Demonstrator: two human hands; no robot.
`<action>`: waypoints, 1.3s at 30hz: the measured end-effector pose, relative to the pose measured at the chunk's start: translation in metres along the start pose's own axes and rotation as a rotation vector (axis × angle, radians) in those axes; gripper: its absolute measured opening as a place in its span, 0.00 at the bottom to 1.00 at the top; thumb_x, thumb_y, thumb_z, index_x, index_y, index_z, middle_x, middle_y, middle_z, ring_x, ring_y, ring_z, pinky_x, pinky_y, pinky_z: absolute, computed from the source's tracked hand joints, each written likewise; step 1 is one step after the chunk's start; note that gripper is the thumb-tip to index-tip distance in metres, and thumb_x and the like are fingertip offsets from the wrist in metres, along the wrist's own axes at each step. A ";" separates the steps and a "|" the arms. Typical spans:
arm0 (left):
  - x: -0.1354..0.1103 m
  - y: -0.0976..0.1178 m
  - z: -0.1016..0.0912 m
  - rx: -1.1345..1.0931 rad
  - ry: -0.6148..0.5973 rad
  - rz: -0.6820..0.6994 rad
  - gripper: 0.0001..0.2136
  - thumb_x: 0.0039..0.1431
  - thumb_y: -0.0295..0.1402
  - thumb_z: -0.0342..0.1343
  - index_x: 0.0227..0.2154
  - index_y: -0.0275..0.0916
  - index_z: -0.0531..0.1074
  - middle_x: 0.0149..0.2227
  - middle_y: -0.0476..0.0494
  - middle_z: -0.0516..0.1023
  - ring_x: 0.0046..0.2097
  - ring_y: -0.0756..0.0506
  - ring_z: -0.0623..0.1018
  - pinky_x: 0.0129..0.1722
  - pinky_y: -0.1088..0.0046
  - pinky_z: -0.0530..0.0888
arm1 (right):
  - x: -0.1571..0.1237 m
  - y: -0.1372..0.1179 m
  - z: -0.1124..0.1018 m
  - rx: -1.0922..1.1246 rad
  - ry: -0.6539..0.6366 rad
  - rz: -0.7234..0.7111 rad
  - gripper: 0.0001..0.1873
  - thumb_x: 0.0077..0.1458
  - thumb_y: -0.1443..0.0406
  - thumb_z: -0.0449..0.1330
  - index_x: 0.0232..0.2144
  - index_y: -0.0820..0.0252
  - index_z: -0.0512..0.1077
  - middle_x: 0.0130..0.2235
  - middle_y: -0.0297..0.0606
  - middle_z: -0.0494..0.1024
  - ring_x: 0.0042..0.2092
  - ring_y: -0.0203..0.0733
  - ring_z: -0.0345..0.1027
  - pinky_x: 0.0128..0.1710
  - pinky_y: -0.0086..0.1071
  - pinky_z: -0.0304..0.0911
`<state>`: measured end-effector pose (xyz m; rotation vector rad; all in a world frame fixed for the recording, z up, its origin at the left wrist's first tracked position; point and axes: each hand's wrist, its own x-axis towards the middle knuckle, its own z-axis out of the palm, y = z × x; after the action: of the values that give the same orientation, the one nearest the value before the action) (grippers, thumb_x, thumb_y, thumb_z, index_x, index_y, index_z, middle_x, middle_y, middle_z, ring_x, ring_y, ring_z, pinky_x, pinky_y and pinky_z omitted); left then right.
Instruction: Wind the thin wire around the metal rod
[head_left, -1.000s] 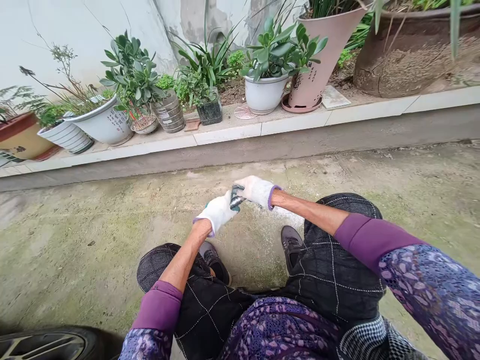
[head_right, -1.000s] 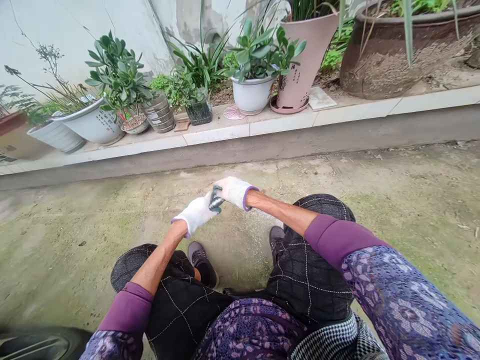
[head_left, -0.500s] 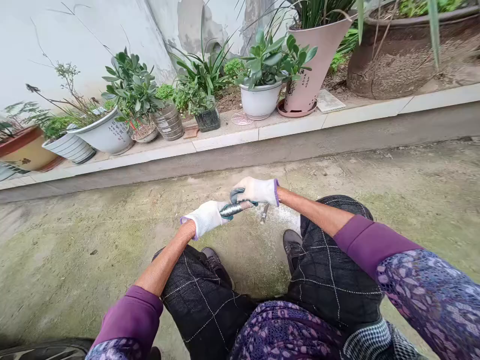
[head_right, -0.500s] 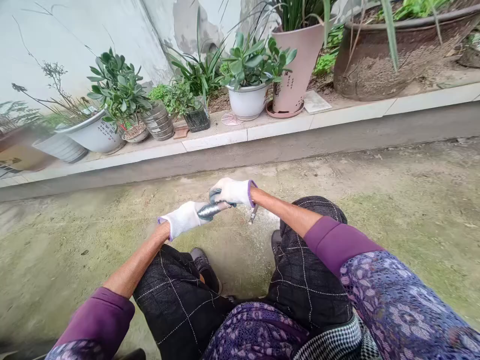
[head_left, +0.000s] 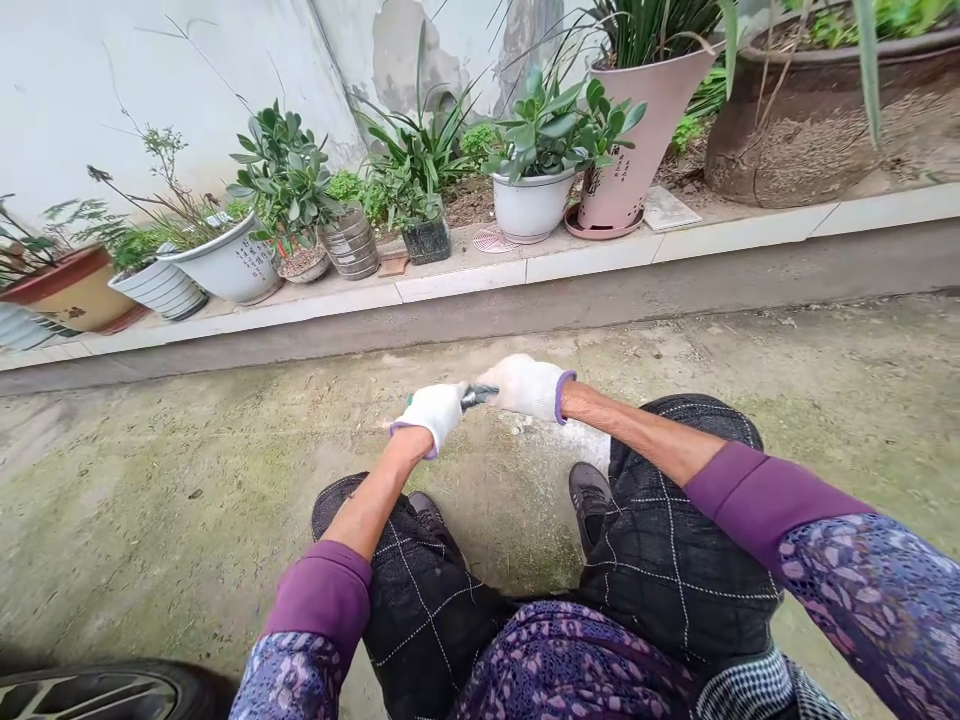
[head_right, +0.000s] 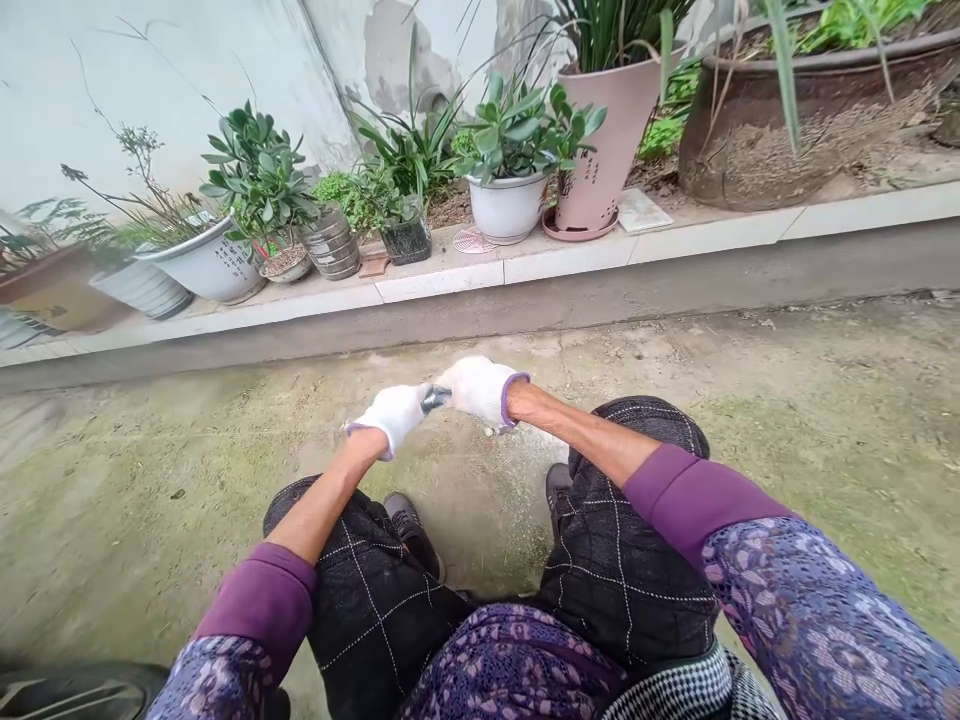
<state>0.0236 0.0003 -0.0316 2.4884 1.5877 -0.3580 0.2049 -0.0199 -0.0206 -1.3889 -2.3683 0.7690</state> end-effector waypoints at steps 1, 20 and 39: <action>-0.002 0.001 0.003 0.026 -0.023 0.026 0.13 0.62 0.29 0.50 0.45 0.38 0.77 0.38 0.31 0.82 0.42 0.35 0.83 0.43 0.61 0.75 | -0.001 0.004 -0.001 -0.027 -0.004 0.017 0.05 0.52 0.63 0.64 0.28 0.58 0.80 0.30 0.41 0.81 0.38 0.46 0.73 0.34 0.32 0.56; -0.007 -0.013 -0.017 -0.654 0.292 -0.147 0.14 0.59 0.34 0.54 0.46 0.38 0.76 0.29 0.47 0.77 0.26 0.49 0.74 0.27 0.76 0.71 | -0.002 -0.004 0.005 0.182 0.017 0.027 0.12 0.60 0.64 0.56 0.37 0.61 0.78 0.29 0.33 0.75 0.28 0.34 0.62 0.29 0.27 0.54; -0.016 0.000 0.005 -0.025 -0.106 0.181 0.12 0.61 0.35 0.53 0.42 0.42 0.79 0.33 0.42 0.82 0.36 0.41 0.82 0.38 0.69 0.74 | 0.011 0.026 0.005 0.419 -0.115 0.062 0.08 0.46 0.67 0.60 0.30 0.63 0.78 0.31 0.35 0.79 0.31 0.37 0.68 0.31 0.27 0.62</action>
<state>0.0168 -0.0152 -0.0313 2.5236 1.3076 -0.4323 0.2158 -0.0011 -0.0399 -1.2685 -2.0842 1.3043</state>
